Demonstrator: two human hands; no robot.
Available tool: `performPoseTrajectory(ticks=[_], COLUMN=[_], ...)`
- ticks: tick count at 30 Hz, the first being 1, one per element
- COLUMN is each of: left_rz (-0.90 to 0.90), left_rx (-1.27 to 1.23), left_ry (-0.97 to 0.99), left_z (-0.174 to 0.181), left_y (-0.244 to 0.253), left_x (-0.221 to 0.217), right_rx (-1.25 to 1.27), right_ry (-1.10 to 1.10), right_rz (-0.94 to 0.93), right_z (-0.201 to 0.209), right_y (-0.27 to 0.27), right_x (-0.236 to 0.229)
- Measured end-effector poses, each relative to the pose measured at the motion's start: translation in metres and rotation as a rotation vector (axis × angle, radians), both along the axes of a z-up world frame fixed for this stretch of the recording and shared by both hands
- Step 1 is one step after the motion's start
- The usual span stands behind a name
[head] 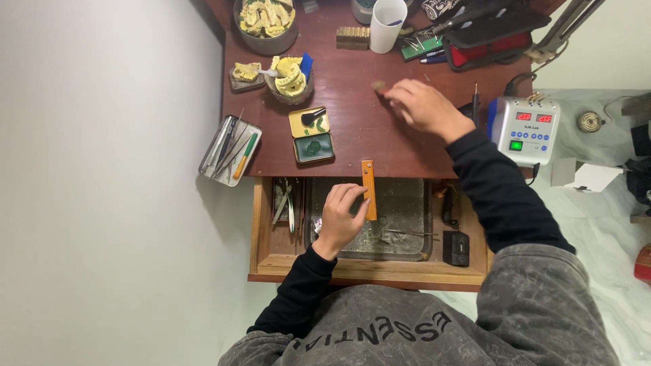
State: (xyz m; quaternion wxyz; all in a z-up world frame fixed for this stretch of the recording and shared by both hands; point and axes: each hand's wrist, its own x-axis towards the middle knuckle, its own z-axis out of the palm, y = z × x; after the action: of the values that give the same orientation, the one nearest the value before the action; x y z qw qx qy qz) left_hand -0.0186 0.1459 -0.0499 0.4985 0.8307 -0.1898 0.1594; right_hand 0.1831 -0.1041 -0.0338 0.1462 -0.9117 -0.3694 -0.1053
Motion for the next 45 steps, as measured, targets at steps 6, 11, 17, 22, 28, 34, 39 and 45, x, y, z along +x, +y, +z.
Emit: performPoseTrajectory(ticks=[6,11,17,22,28,34,39,45], left_rz=[-0.042,-0.053,-0.111,-0.099,-0.119,-0.174,-0.189,-0.286], left_rx=[0.004,0.003,0.056,0.05,0.058,0.123,0.38,0.475], left_ry=[0.045,0.042,0.047,0.059,0.079,0.121,0.263,0.393], left_z=[-0.006,-0.011,-0.009,-0.024,-0.034,-0.025,-0.029,-0.015], left_y=[0.005,0.004,-0.003,0.0,0.004,-0.006,-0.002,0.005], left_x=[0.0,0.004,-0.001,-0.007,0.0,0.008,-0.002,-0.01], right_rx=[-0.085,0.059,0.149,-0.015,-0.065,0.072,0.286,0.207], right_ry=[0.378,0.357,0.113,0.059,0.401,0.375,0.053,0.154], right_rz=[0.046,0.02,-0.109,-0.09,0.031,-0.011,-0.099,-0.072], right_z=[0.06,0.085,0.031,0.004,0.036,0.07,0.019,-0.022], right_y=[-0.01,-0.02,-0.027,-0.031,-0.028,-0.019,-0.004,0.023], right_x=[-0.11,-0.107,-0.004,-0.031,-0.155,-0.129,-0.005,0.023])
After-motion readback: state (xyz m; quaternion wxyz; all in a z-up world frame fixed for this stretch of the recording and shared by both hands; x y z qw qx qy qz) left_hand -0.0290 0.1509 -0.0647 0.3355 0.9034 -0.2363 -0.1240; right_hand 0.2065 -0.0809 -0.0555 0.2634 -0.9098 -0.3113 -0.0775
